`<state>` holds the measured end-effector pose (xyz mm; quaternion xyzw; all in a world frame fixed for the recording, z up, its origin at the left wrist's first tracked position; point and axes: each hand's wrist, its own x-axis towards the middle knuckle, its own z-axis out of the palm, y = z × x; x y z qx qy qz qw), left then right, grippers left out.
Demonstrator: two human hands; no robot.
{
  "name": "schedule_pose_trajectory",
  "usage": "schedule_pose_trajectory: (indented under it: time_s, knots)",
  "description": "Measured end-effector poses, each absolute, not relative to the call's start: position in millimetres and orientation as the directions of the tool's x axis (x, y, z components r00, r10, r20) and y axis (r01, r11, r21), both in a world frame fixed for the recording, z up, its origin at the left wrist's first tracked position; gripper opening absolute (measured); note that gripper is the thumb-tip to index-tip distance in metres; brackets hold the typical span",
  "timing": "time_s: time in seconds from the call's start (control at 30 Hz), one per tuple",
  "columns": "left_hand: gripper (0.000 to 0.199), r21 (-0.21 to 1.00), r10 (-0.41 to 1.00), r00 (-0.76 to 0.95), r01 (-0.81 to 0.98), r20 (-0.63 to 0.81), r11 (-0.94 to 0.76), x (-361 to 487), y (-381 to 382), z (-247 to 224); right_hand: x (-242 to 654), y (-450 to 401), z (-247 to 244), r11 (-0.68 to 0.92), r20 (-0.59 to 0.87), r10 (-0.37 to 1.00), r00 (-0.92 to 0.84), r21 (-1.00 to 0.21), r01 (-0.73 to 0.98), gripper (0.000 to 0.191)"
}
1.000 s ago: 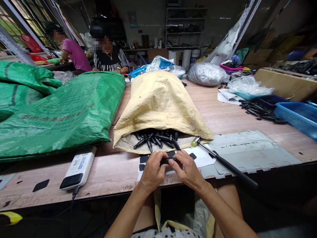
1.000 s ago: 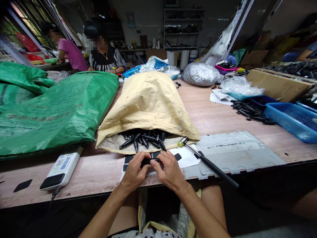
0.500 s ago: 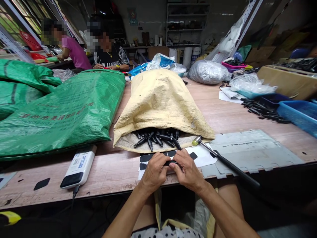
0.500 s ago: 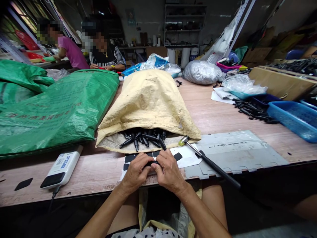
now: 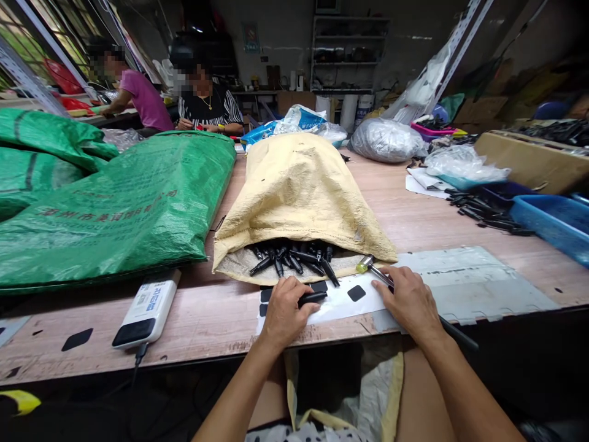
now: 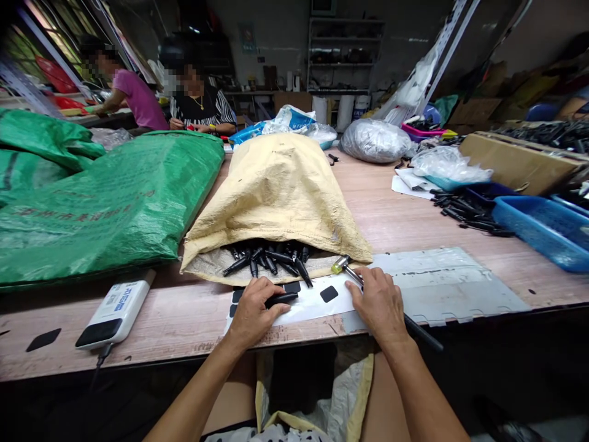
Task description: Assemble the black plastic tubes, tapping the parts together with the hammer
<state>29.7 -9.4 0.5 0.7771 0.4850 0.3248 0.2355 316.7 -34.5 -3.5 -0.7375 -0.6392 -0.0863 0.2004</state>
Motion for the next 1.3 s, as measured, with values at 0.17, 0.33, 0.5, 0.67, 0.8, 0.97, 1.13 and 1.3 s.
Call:
schedule_pose_trajectory:
  time_s: [0.17,0.33,0.5,0.67,0.8,0.97,1.13,1.3]
  knots:
    - [0.02,0.7,0.912,0.327,0.59,0.248,-0.402,29.1,-9.3,2.5,320.7,-36.9,1.0,-0.096,0.433,0.88,0.196,-0.242,0.966,0.023]
    - [0.02,0.71,0.912,0.352,0.587,0.209,-0.389,28.3,-9.6,4.6,274.7,-56.6,29.2,0.316,0.52,0.854,0.013,-0.539,0.781,0.024]
    - [0.021,0.724,0.905,0.357,0.558,0.233,-0.406,27.8,-9.6,5.1,234.1,-73.8,28.0,0.383,0.397,0.903,-0.163,-0.573,0.725,0.033]
    - [0.018,0.737,0.907,0.353,0.546,0.229,-0.399,27.0,-8.1,3.0,223.5,-79.4,22.2,0.389,0.442,0.887,-0.136,-0.555,0.735,0.037]
    - [0.008,0.729,0.905,0.362,0.555,0.223,-0.401,27.4,-8.2,3.0,218.9,-82.3,20.0,0.365,0.397,0.902,-0.172,-0.486,0.794,0.039]
    - [0.017,0.739,0.91,0.354,0.55,0.217,-0.39,27.2,-8.4,2.4,222.9,-82.3,23.7,0.336,0.403,0.905,-0.136,-0.484,0.808,0.037]
    - [0.019,0.75,0.912,0.344,0.538,0.222,-0.385,27.0,-8.4,1.1,229.8,-83.8,25.6,0.313,0.409,0.907,-0.101,-0.492,0.813,0.036]
    - [0.019,0.745,0.913,0.337,0.543,0.229,-0.387,27.7,-8.9,1.4,235.5,-80.7,25.2,0.293,0.407,0.91,-0.076,-0.503,0.813,0.034]
